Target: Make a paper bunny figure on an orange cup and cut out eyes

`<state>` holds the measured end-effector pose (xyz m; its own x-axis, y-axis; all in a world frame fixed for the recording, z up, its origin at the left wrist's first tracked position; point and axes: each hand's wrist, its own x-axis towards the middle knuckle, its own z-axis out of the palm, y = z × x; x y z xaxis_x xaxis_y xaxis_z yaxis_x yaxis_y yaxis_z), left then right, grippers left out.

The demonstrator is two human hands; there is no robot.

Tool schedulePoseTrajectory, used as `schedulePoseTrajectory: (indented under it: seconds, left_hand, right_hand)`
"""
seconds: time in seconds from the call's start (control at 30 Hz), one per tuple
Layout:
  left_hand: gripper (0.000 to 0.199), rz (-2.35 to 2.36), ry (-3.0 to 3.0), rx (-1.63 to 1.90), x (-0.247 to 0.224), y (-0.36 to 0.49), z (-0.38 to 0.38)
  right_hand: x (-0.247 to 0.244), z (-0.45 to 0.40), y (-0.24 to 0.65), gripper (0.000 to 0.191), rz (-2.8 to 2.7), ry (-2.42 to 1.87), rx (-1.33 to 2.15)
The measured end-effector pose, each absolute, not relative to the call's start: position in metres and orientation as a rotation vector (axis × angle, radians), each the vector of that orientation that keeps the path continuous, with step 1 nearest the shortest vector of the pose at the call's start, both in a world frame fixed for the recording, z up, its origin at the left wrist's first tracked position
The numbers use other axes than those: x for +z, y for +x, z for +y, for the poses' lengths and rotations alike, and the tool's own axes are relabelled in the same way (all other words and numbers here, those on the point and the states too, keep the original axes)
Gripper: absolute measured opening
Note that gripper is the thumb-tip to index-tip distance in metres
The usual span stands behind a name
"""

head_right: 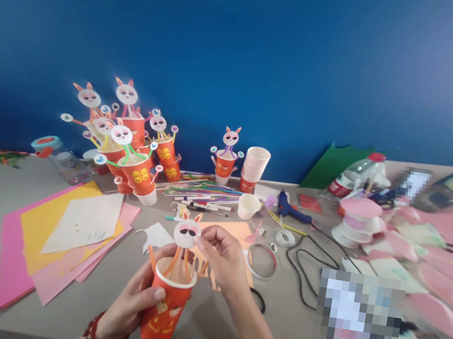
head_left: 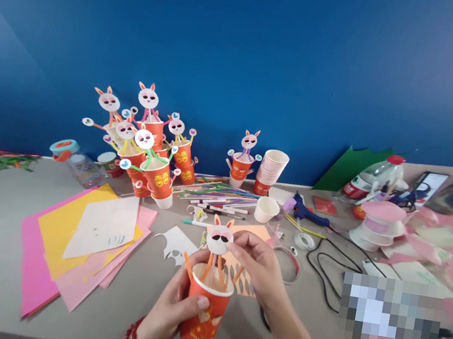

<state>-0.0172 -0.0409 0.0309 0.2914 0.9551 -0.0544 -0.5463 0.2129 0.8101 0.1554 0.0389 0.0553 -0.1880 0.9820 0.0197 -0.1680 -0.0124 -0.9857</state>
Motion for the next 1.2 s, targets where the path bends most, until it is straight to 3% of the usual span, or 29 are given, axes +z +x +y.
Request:
schedulePoseTrajectory:
  seconds: [0.37,1.2]
  left_hand:
    - [0.069,0.701,0.843,1.171,0.0310,-0.0178,-0.0412]
    - [0.064,0.685,0.849,1.163,0.0302,-0.0186,-0.0420]
  right_hand:
    - [0.0506,0.0372,0.1571,0.023,-1.355,-0.969,1.255]
    - [0.0514,0.0404,0.1599,0.020,-1.428,-0.969,1.267]
